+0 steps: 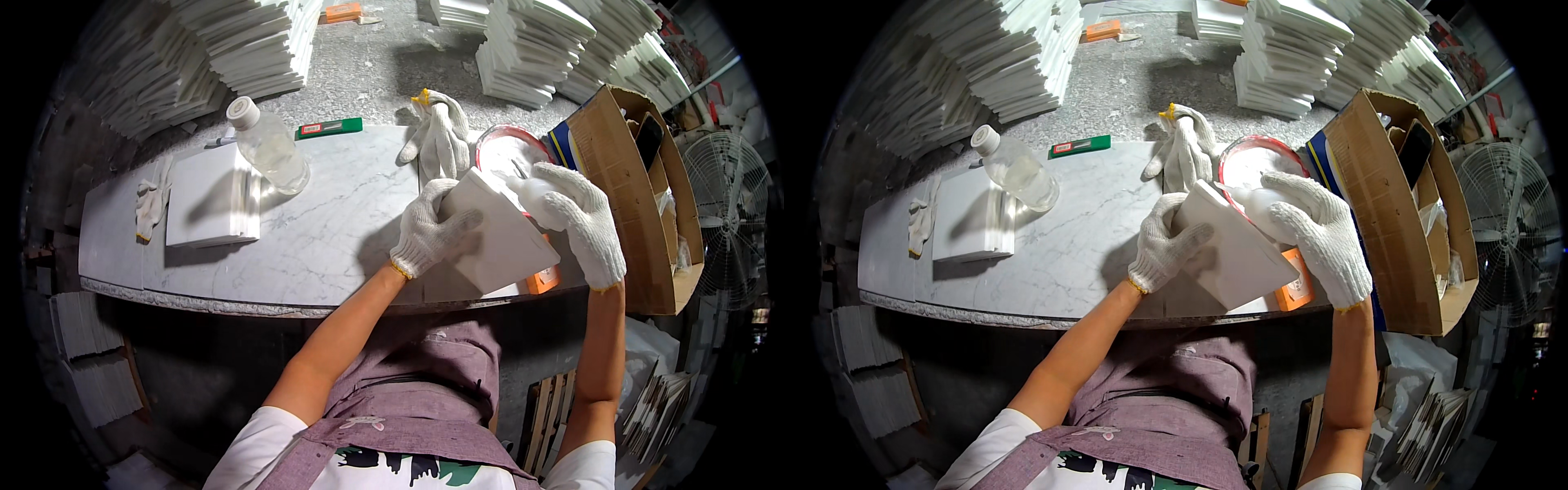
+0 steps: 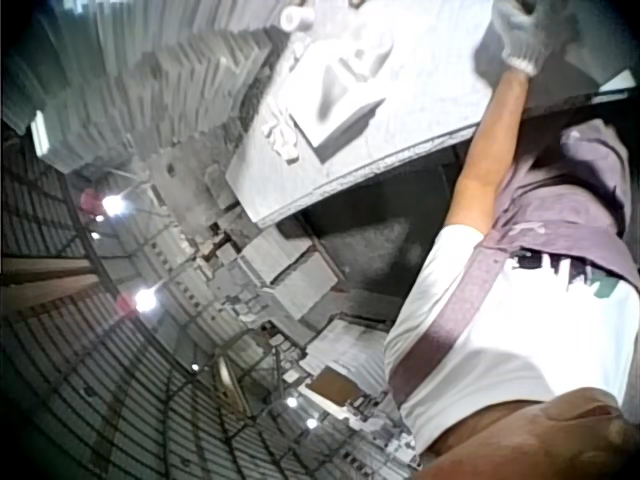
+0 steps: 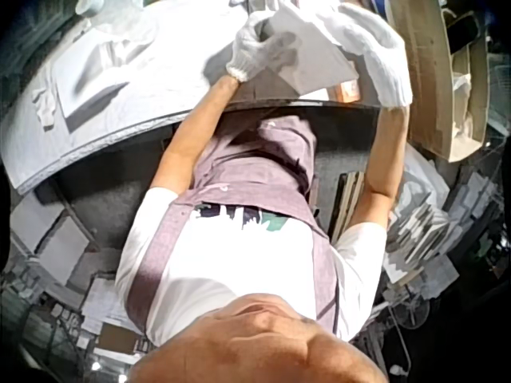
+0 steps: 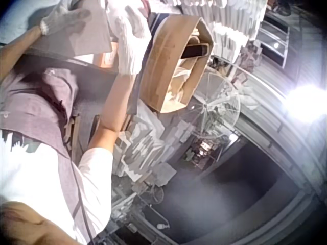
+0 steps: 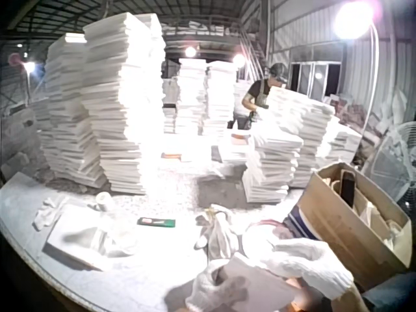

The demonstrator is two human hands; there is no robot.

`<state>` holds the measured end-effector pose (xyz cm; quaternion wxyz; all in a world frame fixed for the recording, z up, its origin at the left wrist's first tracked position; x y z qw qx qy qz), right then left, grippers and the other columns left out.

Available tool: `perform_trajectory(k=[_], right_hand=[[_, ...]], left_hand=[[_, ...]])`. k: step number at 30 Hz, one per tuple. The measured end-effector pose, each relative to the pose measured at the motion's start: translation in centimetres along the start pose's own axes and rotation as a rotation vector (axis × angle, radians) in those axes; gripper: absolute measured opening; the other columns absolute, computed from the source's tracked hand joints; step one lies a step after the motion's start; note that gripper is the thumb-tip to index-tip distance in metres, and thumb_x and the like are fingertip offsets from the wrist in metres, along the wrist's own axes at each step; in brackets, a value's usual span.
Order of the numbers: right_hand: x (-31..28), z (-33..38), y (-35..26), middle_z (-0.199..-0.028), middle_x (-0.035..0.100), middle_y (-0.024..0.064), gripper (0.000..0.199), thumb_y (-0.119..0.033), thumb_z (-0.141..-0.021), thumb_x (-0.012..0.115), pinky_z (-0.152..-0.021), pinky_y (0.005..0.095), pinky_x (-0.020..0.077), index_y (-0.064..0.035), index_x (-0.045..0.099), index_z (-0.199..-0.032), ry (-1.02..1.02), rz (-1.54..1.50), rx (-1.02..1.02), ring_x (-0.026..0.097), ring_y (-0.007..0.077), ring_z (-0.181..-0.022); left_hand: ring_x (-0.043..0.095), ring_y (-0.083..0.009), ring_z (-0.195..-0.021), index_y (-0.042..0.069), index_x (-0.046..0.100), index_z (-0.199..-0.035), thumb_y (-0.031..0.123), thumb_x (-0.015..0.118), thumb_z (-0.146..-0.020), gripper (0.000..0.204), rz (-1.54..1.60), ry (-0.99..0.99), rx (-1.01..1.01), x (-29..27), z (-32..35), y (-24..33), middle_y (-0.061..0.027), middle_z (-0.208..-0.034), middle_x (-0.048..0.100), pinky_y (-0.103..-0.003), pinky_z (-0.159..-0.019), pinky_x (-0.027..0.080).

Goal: The person scrapes the edges of a white rectangular tile using a metal scraper, repeatedly turning the tile to access different sides. The person then uses an orange block to rub the tile's surface. The person continues scraping the tile edges and surfaces throughout the clip.

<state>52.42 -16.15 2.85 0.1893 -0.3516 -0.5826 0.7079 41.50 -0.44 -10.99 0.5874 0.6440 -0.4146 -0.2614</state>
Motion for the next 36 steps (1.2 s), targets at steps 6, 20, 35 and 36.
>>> perform_trajectory(k=[6, 20, 35, 36], right_hand=[[0.3, -0.33, -0.02, -0.112, 0.064, 0.0116, 0.046, -0.021, -0.081, 0.064, -0.083, 0.0288, 0.0508, 0.0031, 0.06, -0.12, -0.021, 0.023, 0.034, 0.062, 0.0158, -0.096], [0.71, -0.66, -0.25, -0.106, 0.066, 0.0124, 0.046, -0.023, -0.079, 0.064, -0.081, 0.0287, 0.0516, 0.0014, 0.063, -0.117, -0.016, 0.109, -0.015, 0.063, 0.0153, -0.091], [0.92, -0.77, -0.23, -0.106, 0.066, 0.0126, 0.046, -0.021, -0.078, 0.065, -0.08, 0.028, 0.0522, 0.0013, 0.062, -0.118, -0.019, 0.077, 0.02, 0.063, 0.0149, -0.09], [0.95, -0.79, -0.31, -0.106, 0.066, 0.0127, 0.046, -0.021, -0.078, 0.065, -0.079, 0.028, 0.0523, 0.0012, 0.063, -0.118, -0.021, 0.084, 0.018, 0.064, 0.0149, -0.09]], left_hand=[[0.06, -0.0116, -0.087, 0.005, 0.058, -0.11, 0.032, 0.082, -0.073, 0.052, -0.059, 0.001, 0.024, -0.14, -0.05, -0.22, -0.0064, -0.097, 0.065, -0.028, -0.079, 0.05], [0.06, -0.0121, -0.084, 0.004, 0.059, -0.108, 0.03, 0.081, -0.075, 0.048, -0.113, 0.004, 0.081, -0.15, -0.04, 0.18, -0.0062, -0.095, 0.065, -0.029, -0.077, 0.05], [0.055, -0.0087, -0.091, 0.003, 0.053, -0.113, 0.027, 0.076, -0.081, 0.046, -0.124, -0.064, 0.08, -0.08, 0.07, 0.47, -0.004, -0.101, 0.061, -0.026, -0.08, 0.049], [0.055, -0.0086, -0.09, 0.003, 0.053, -0.113, 0.026, 0.076, -0.081, 0.046, -0.124, -0.062, 0.099, -0.1, 0.06, 0.46, -0.0041, -0.1, 0.061, -0.026, -0.08, 0.049]])
Point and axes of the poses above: each hand's wrist, its own z-axis away from the middle knuckle, its own x-axis out of the palm, y = z × x, the point moved 4 cm from there along -z, towards the middle knuckle
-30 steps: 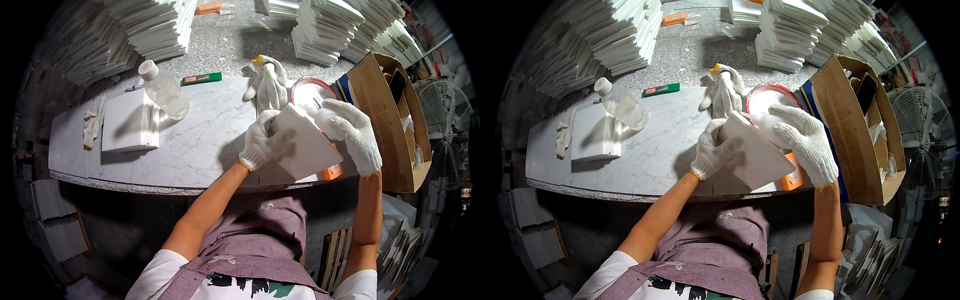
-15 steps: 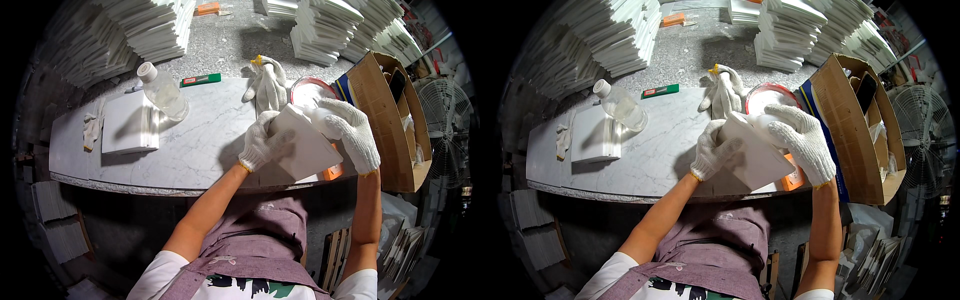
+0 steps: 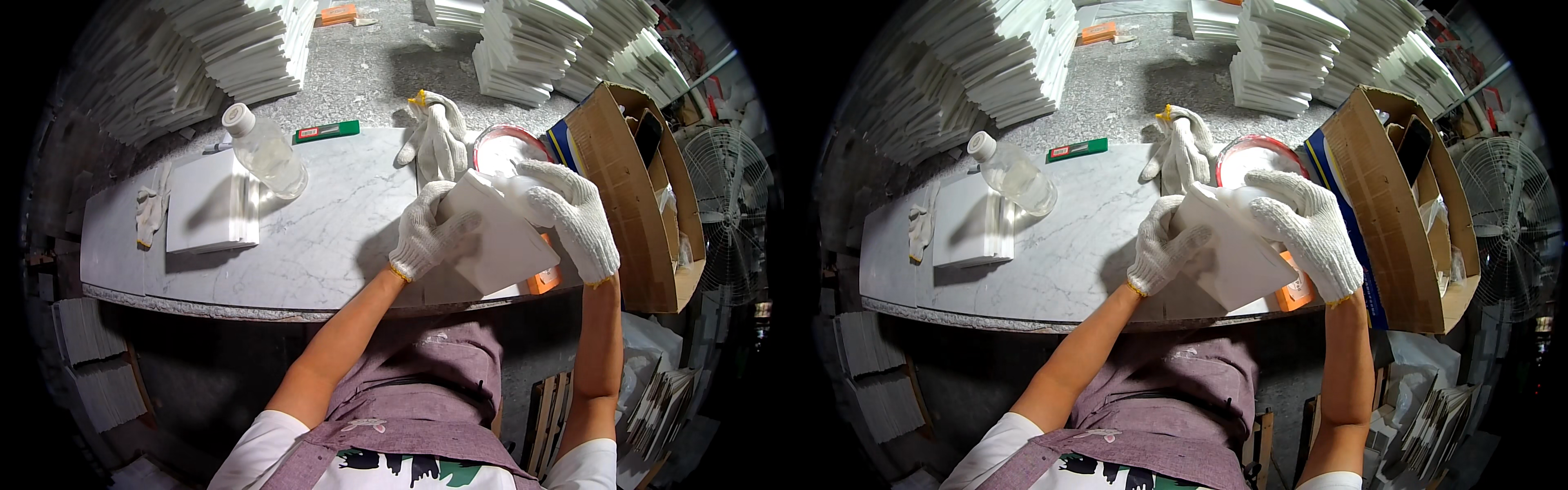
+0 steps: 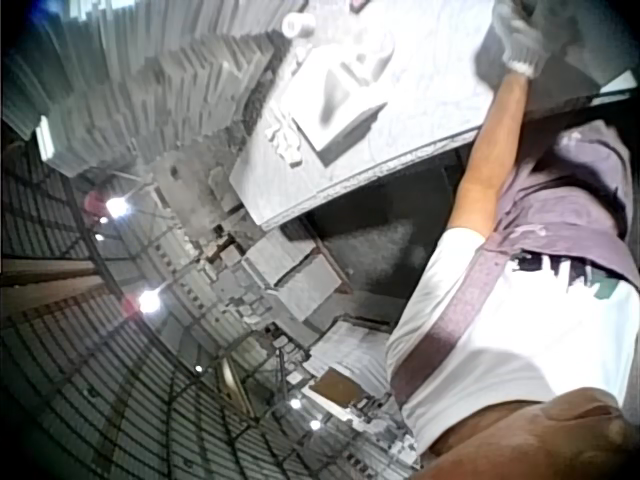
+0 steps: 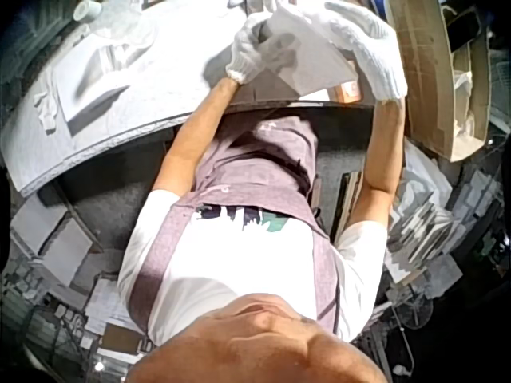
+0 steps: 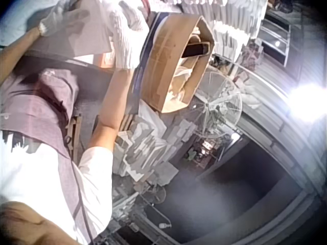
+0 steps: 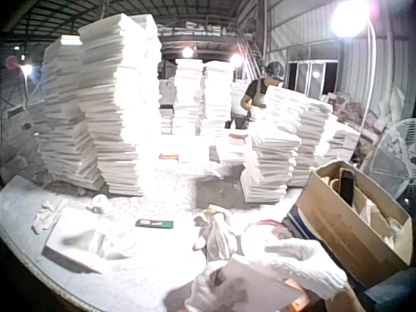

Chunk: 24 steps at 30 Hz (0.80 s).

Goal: The person scrapes the edges of a white rectangular tile using a metal scraper, repeatedly turning the tile to access different sides. The person then uses an orange block to rub the tile's surface. The person continues scraping the tile edges and surfaces throughout the clip.

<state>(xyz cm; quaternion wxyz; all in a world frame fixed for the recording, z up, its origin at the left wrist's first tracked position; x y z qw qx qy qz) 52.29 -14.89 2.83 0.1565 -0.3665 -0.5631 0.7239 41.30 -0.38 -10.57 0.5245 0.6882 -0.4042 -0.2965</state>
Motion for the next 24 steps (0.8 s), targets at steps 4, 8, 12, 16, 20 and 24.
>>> perform_trajectory(k=[4, 8, 12, 16, 20, 24], right_hand=[[0.01, -0.04, -0.04, -0.105, 0.067, 0.0127, 0.046, -0.021, -0.078, 0.065, -0.078, 0.0277, 0.0526, 0.0011, 0.063, -0.118, 0.005, 0.019, -0.016, 0.064, 0.0147, -0.089], [0.03, -0.01, -0.06, -0.104, 0.067, 0.0125, 0.045, -0.021, -0.078, 0.065, -0.079, 0.0278, 0.0524, 0.0009, 0.063, -0.118, 0.009, 0.021, -0.016, 0.064, 0.0146, -0.088], [0.08, 0.01, -0.05, -0.103, 0.067, 0.0123, 0.045, -0.021, -0.079, 0.065, -0.079, 0.0274, 0.052, 0.0011, 0.063, -0.117, 0.003, 0.007, -0.013, 0.064, 0.0142, -0.088], [0.08, 0.02, -0.1, -0.103, 0.067, 0.0122, 0.045, -0.022, -0.079, 0.066, -0.078, 0.027, 0.0517, 0.0014, 0.063, -0.117, -0.004, 0.006, -0.016, 0.063, 0.0137, -0.088], [0.01, 0.04, -0.19, -0.103, 0.067, 0.012, 0.046, -0.023, -0.079, 0.066, -0.079, 0.0274, 0.0514, 0.0018, 0.063, -0.117, 0.001, 0.018, -0.01, 0.063, 0.0137, -0.088], [-0.22, 0.13, 0.04, -0.104, 0.067, 0.0125, 0.046, -0.024, -0.078, 0.065, -0.079, 0.0278, 0.0514, 0.0019, 0.063, -0.117, 0.023, 0.017, -0.014, 0.063, 0.0145, -0.089]], left_hand=[[0.056, -0.0086, -0.088, 0.003, 0.053, -0.113, 0.025, 0.076, -0.081, 0.045, -0.016, 0.004, 0.017, 0.02, 0.01, -0.12, -0.0043, -0.099, 0.061, -0.026, -0.078, 0.049], [0.057, -0.0088, -0.087, 0.003, 0.053, -0.114, 0.024, 0.076, -0.082, 0.044, 0.001, 0.006, 0.008, 0.08, 0.02, -0.26, -0.0049, -0.098, 0.062, -0.026, -0.077, 0.05], [0.058, -0.009, -0.087, 0.002, 0.053, -0.113, 0.023, 0.075, -0.082, 0.044, 0.015, -0.003, 0.021, 0.08, 0.04, -0.74, -0.0055, -0.098, 0.063, -0.026, -0.076, 0.051], [0.058, -0.0091, -0.086, 0.002, 0.053, -0.113, 0.023, 0.075, -0.083, 0.043, -0.003, -0.001, 0.018, 0.06, 0.01, -0.69, -0.0058, -0.098, 0.063, -0.025, -0.075, 0.051], [0.058, -0.0091, -0.087, 0.002, 0.053, -0.113, 0.023, 0.075, -0.083, 0.043, 0.007, -0.008, -0.032, 0.08, 0.03, -0.26, -0.0056, -0.098, 0.063, -0.026, -0.076, 0.051], [0.057, -0.0093, -0.088, 0.003, 0.053, -0.113, 0.024, 0.075, -0.082, 0.044, -0.026, -0.002, 0.003, 0.02, -0.03, -0.01, -0.0051, -0.098, 0.063, -0.026, -0.078, 0.05]])
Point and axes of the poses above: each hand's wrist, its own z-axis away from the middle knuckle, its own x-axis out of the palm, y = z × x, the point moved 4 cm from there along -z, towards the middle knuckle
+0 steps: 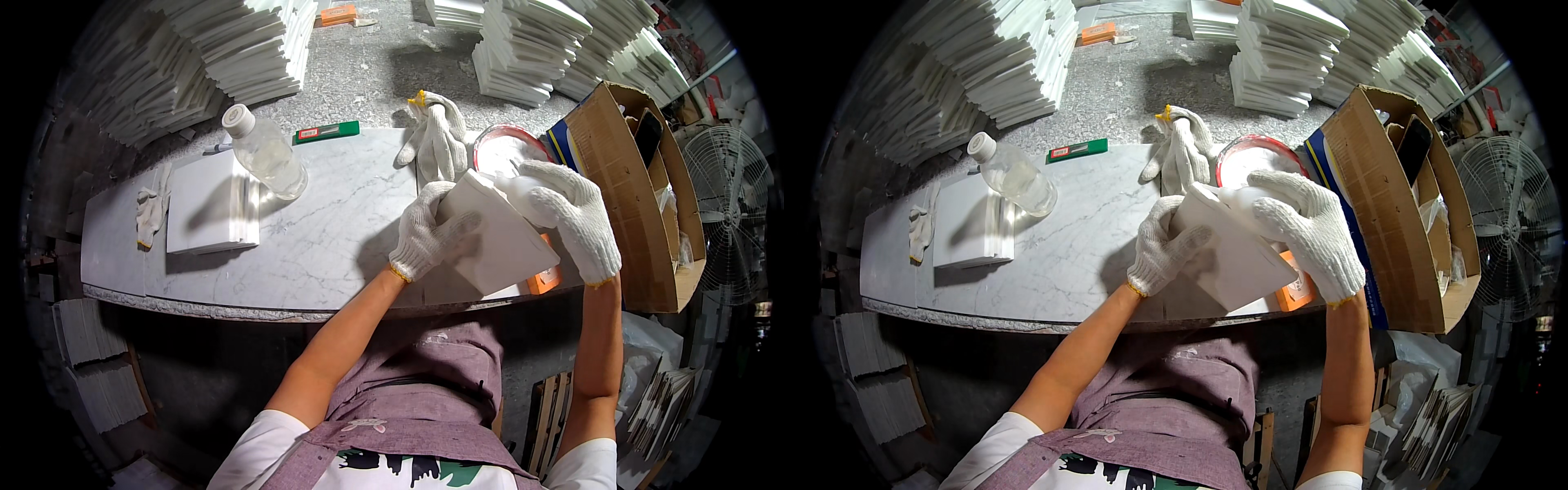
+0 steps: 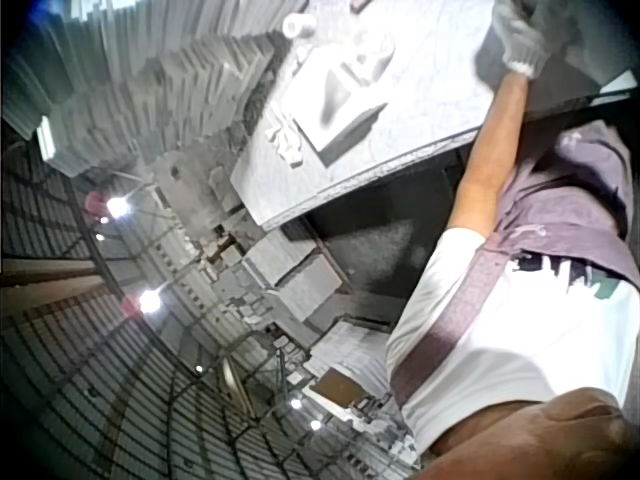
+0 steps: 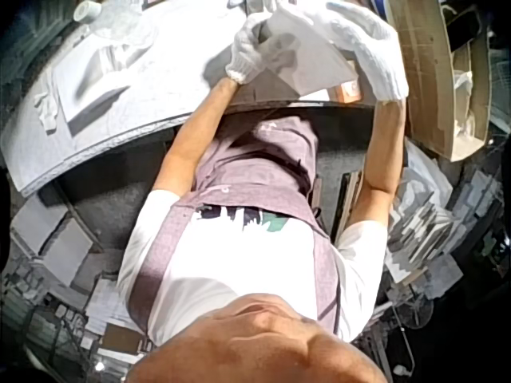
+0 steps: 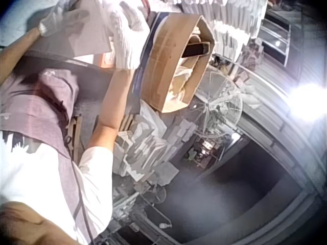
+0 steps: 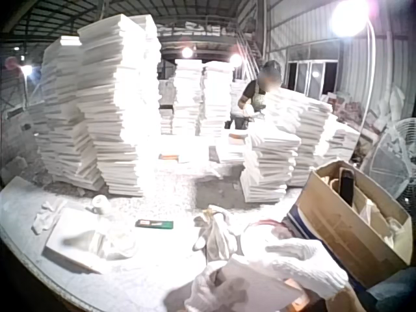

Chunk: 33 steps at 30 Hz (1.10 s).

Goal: The person scrapes the edges of a white rectangular tile using a metal scraper, repeatedly turning the tile to access different sides. The person then uses an orange block to rub the tile's surface. The person continues scraping the tile edges and surfaces throughout the clip.

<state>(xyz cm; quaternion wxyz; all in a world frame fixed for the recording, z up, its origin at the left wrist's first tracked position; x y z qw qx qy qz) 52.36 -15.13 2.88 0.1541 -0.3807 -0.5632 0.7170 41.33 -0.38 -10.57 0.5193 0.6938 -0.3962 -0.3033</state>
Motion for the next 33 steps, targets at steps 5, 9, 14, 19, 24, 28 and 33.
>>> perform_trajectory(k=[5, 9, 14, 19, 24, 28, 33], right_hand=[[-0.1, 0.3, 0.1, -0.104, 0.067, 0.0125, 0.046, -0.024, -0.078, 0.065, -0.08, 0.0283, 0.0513, 0.0017, 0.063, -0.117, -0.012, -0.006, 0.015, 0.063, 0.0154, -0.091], [-0.2, 0.3, 0.2, -0.106, 0.067, 0.0121, 0.046, -0.023, -0.078, 0.065, -0.081, 0.0285, 0.0512, 0.0022, 0.063, -0.117, -0.011, 0.004, -0.005, 0.063, 0.0154, -0.092], [-0.1, 0.5, 0.2, -0.107, 0.067, 0.0124, 0.045, -0.02, -0.078, 0.066, -0.083, 0.0288, 0.0512, 0.0026, 0.063, -0.116, -0.002, -0.054, 0.022, 0.063, 0.0155, -0.094], [-0.3, 0.5, 0.3, -0.106, 0.067, 0.0127, 0.045, -0.019, -0.077, 0.065, -0.083, 0.0291, 0.0513, 0.0021, 0.063, -0.116, 0.005, -0.026, 0.006, 0.063, 0.0159, -0.094], [-0.3, 0.4, 0.4, -0.106, 0.067, 0.0129, 0.046, -0.02, -0.076, 0.065, -0.083, 0.0296, 0.0517, 0.0019, 0.063, -0.116, 0.001, -0.005, 0.001, 0.064, 0.0163, -0.093], [-0.3, 0.4, 0.4, -0.106, 0.067, 0.0132, 0.046, -0.02, -0.076, 0.064, -0.083, 0.0299, 0.0517, 0.0018, 0.063, -0.116, 0.002, 0.001, -0.003, 0.064, 0.0167, -0.093], [-0.2, 0.5, 0.3, -0.106, 0.067, 0.0136, 0.045, -0.021, -0.076, 0.064, -0.083, 0.0295, 0.0511, 0.0015, 0.064, -0.116, 0.0, -0.004, 0.004, 0.064, 0.017, -0.093]], left_hand=[[0.059, -0.0125, -0.085, 0.004, 0.059, -0.109, 0.032, 0.081, -0.074, 0.05, 0.055, 0.058, -0.069, -0.1, 0.0, -0.1, -0.0064, -0.094, 0.065, -0.029, -0.078, 0.05], [0.059, -0.0124, -0.084, 0.004, 0.059, -0.108, 0.031, 0.082, -0.073, 0.05, 0.059, 0.069, -0.044, 0.0, 0.0, -0.4, -0.006, -0.094, 0.065, -0.029, -0.078, 0.05], [0.059, -0.0121, -0.084, 0.004, 0.06, -0.108, 0.031, 0.082, -0.073, 0.049, 0.097, 0.077, -0.079, 0.0, 0.1, -0.5, -0.0059, -0.094, 0.065, -0.029, -0.077, 0.05], [0.058, -0.0104, -0.087, 0.003, 0.054, -0.113, 0.026, 0.079, -0.077, 0.049, 0.057, 0.03, -0.051, 0.1, 0.1, -0.6, -0.0056, -0.098, 0.063, -0.027, -0.077, 0.049], [0.057, -0.0093, -0.088, 0.002, 0.052, -0.114, 0.022, 0.078, -0.08, 0.048, 0.021, 0.006, -0.03, 0.0, 0.1, -0.5, -0.0054, -0.1, 0.062, -0.026, -0.078, 0.049], [0.057, -0.0091, -0.088, 0.002, 0.052, -0.114, 0.021, 0.077, -0.08, 0.047, 0.046, 0.011, -0.015, 0.1, 0.1, -0.8, -0.0054, -0.099, 0.062, -0.026, -0.078, 0.049], [0.057, -0.0093, -0.088, 0.002, 0.051, -0.114, 0.02, 0.077, -0.08, 0.047, 0.035, 0.011, 0.005, 0.0, 0.0, -0.9, -0.0057, -0.099, 0.062, -0.026, -0.078, 0.05]])
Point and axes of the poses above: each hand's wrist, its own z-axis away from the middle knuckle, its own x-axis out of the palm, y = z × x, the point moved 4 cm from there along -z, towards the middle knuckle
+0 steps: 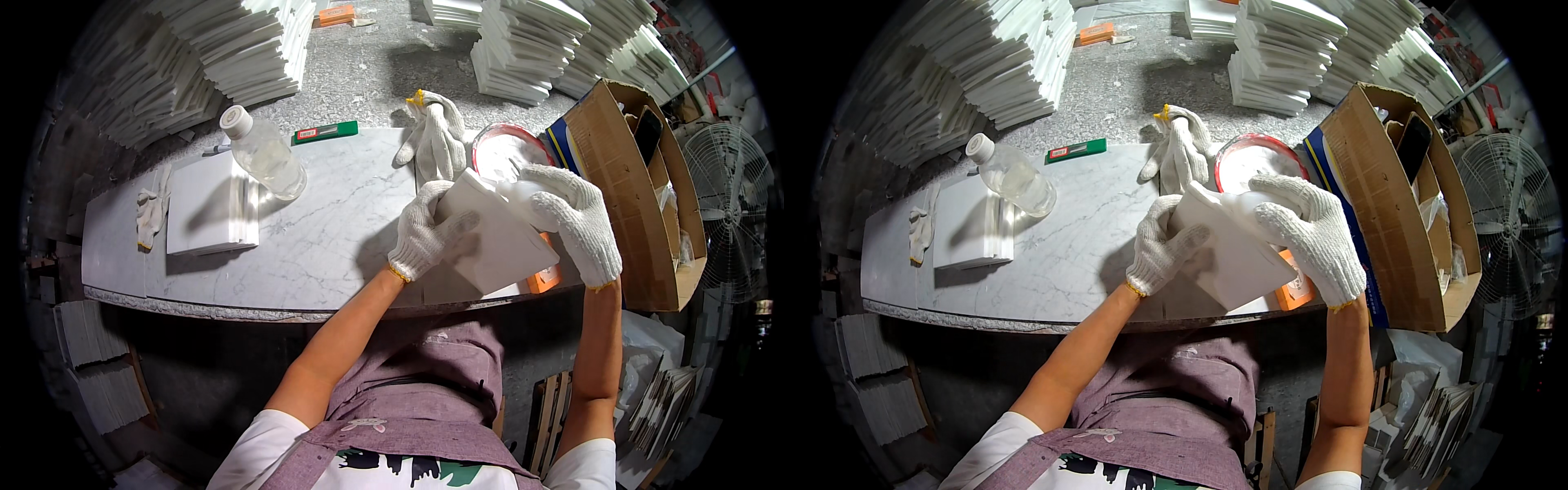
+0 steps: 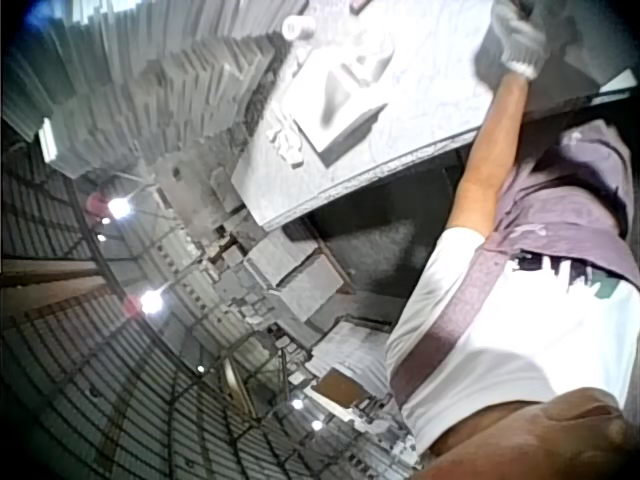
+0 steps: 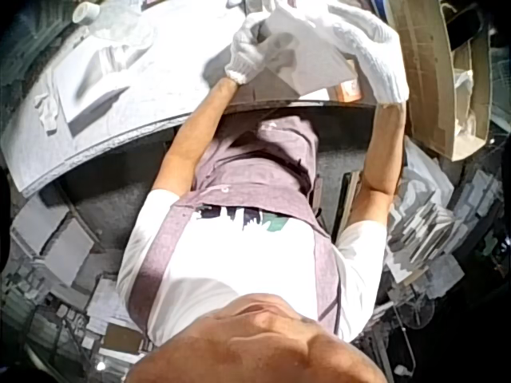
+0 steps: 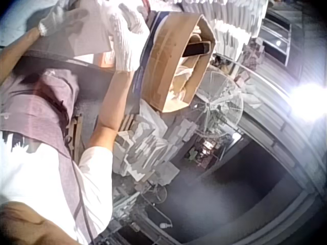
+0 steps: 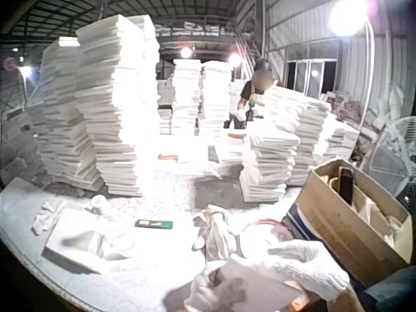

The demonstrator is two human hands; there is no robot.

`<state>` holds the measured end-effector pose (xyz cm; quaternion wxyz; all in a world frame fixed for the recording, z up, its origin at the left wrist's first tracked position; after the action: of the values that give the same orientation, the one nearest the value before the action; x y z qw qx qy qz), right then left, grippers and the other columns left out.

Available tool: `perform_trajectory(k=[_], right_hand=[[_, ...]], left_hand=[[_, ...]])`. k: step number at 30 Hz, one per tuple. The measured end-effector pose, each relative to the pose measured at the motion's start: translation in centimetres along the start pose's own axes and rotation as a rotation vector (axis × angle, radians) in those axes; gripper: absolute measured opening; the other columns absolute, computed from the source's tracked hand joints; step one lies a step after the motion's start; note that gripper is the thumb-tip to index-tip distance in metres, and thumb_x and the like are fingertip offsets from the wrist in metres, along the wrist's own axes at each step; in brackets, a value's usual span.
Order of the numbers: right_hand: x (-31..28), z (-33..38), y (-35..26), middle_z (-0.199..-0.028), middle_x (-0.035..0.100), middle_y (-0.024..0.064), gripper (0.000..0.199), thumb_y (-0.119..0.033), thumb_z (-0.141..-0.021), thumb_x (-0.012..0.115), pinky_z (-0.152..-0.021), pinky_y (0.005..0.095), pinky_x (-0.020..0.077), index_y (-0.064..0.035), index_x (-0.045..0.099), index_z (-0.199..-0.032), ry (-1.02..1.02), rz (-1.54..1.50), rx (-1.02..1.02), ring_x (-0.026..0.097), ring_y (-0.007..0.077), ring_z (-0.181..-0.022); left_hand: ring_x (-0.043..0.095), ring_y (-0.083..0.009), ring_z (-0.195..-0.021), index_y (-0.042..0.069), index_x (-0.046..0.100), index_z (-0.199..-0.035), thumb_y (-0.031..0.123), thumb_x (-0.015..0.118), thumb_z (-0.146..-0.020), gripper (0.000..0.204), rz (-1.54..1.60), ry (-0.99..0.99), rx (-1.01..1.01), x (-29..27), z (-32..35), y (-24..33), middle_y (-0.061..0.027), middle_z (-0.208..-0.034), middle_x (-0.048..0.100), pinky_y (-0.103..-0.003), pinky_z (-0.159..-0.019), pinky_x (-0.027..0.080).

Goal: The person scrapes the edges of a white rectangular tile using a metal scraper, repeatedly turning the tile to access different sides. The person then uses an orange block to rub the tile's surface. The person continues scraping the tile edges and surfaces throughout the clip.

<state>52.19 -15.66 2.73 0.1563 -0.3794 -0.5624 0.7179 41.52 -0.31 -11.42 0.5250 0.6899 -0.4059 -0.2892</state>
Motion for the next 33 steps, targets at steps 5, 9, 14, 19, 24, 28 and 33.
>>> perform_trajectory(k=[5, 9, 14, 19, 24, 28, 33], right_hand=[[-0.3, 0.1, 0.2, -0.108, 0.066, 0.014, 0.046, -0.023, -0.078, 0.065, -0.086, 0.0292, 0.0495, 0.0029, 0.063, -0.116, 0.006, 0.042, 0.007, 0.063, 0.0173, -0.096], [-1.0, 1.1, -0.4, -0.116, 0.063, 0.0149, 0.056, -0.031, -0.081, 0.068, -0.088, 0.0291, 0.0484, 0.0059, 0.058, -0.121, 0.09, -0.153, -0.001, 0.061, 0.0186, -0.103], [0.0, 3.1, -0.6, -0.113, 0.06, 0.0143, 0.085, -0.043, -0.078, 0.073, -0.082, 0.0289, 0.0509, 0.0061, 0.038, -0.137, 0.055, -0.465, -0.093, 0.06, 0.0187, -0.1], [7.0, 5.0, -1.7, -0.105, 0.059, 0.008, 0.065, -0.03, -0.078, 0.074, -0.08, 0.0281, 0.0509, 0.0017, 0.047, -0.127, -0.324, -0.668, 0.011, 0.059, 0.0132, -0.096], [15.5, 2.9, -1.9, -0.106, 0.053, 0.0128, 0.048, -0.024, -0.082, 0.071, -0.087, 0.0314, 0.0464, 0.0042, 0.055, -0.118, -0.544, -0.371, -0.101, 0.056, 0.019, -0.095], [21.3, 1.3, -3.0, -0.096, 0.061, 0.0125, 0.03, -0.021, -0.08, 0.067, -0.076, 0.0381, 0.0502, -0.011, 0.065, -0.108, -0.478, 0.087, -0.491, 0.062, 0.0301, -0.087], [27.1, -2.5, 0.3, -0.08, 0.063, 0.0141, 0.014, -0.02, -0.081, 0.059, -0.067, 0.0443, 0.0493, -0.0127, 0.061, -0.092, -0.377, 0.386, -0.451, 0.062, 0.0363, -0.077]], left_hand=[[0.058, -0.0098, -0.089, 0.001, 0.052, -0.113, 0.019, 0.078, -0.079, 0.047, -0.008, -0.004, -0.064, 0.1, 0.0, 0.1, -0.0062, -0.099, 0.062, -0.026, -0.078, 0.05], [0.058, -0.0107, -0.089, 0.002, 0.053, -0.113, 0.019, 0.079, -0.078, 0.048, 0.061, 0.004, -0.113, 0.2, 0.0, 0.5, -0.0069, -0.099, 0.062, -0.026, -0.079, 0.05], [0.058, -0.0122, -0.091, 0.001, 0.053, -0.114, 0.018, 0.078, -0.077, 0.047, -0.062, 0.04, 0.003, -0.1, -0.1, 0.5, -0.0064, -0.099, 0.063, -0.028, -0.082, 0.049], [0.063, -0.017, -0.089, 0.006, 0.056, -0.113, 0.023, 0.077, -0.077, 0.046, 0.057, 0.075, -0.049, -0.2, 0.0, -1.4, -0.0101, -0.099, 0.066, -0.031, -0.079, 0.05], [0.061, -0.0171, -0.095, 0.001, 0.044, -0.125, 0.028, 0.068, -0.088, 0.052, -0.016, -0.04, -0.141, 0.6, -0.2, 1.9, -0.0114, -0.105, 0.064, -0.033, -0.081, 0.05], [0.065, -0.0203, -0.085, 0.004, 0.055, -0.115, 0.027, 0.075, -0.079, 0.048, -0.181, 0.091, -0.106, 0.2, -0.3, 1.1, -0.0118, -0.094, 0.067, -0.032, -0.077, 0.051], [0.065, -0.019, -0.081, 0.003, 0.054, -0.114, 0.026, 0.075, -0.079, 0.047, -0.274, 0.091, 0.002, 0.9, -0.5, 0.6, -0.0114, -0.093, 0.068, -0.031, -0.075, 0.051]])
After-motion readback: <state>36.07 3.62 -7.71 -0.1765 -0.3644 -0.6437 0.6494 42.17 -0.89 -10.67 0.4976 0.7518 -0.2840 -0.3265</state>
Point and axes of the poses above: each hand's wrist, its own z-axis away from the middle knuckle, its own x-axis out of the palm, y = z × x, the point moved 4 cm from there along -z, towards the middle knuckle
